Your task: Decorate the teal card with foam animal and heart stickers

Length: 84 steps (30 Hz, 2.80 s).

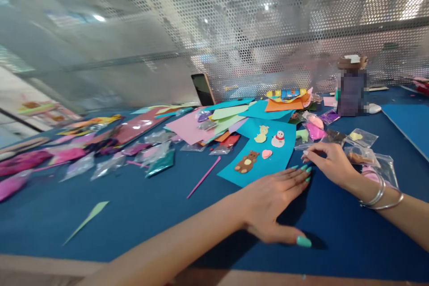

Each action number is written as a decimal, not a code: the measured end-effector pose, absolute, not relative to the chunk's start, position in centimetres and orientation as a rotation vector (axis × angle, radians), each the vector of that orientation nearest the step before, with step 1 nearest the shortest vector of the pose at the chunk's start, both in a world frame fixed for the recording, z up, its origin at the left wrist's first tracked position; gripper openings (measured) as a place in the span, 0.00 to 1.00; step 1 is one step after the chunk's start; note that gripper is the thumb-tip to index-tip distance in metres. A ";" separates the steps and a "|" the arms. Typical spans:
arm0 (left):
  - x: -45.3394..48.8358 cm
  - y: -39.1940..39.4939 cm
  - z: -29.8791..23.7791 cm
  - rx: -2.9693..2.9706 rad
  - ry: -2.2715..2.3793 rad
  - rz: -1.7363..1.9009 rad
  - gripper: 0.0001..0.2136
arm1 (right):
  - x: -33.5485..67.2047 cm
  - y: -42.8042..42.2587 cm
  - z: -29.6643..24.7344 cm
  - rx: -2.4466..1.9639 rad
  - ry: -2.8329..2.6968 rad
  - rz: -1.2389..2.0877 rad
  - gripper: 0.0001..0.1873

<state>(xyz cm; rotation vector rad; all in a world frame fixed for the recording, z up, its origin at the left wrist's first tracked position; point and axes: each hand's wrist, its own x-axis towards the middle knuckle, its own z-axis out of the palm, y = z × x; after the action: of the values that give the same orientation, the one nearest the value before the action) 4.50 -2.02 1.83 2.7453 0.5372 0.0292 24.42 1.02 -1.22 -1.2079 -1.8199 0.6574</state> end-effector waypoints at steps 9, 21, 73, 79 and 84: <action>4.9 -2.2 1.6 2.763 0.478 0.056 0.36 | 24.5 1.2 -1.3 -1.232 -1.835 0.690 0.11; 4.7 -1.9 1.6 2.838 0.575 0.072 0.35 | 24.4 1.0 -1.3 -1.221 -1.803 0.579 0.11; 2.0 -1.8 -0.6 2.999 0.729 0.689 0.17 | 24.0 -0.7 -0.8 -0.892 -2.040 0.394 0.06; 2.1 -2.0 -0.1 2.976 0.753 0.573 0.19 | 24.2 -1.1 -0.5 -0.737 -2.216 0.426 0.08; 2.1 -2.0 0.0 3.029 0.733 0.471 0.23 | 24.4 -1.4 -0.6 -0.636 -2.387 0.436 0.12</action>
<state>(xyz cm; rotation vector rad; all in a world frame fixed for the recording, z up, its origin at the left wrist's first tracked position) 2.10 -2.02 0.01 3.0286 0.7331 0.4713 24.40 -1.38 -0.64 -0.6363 -2.3869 0.4365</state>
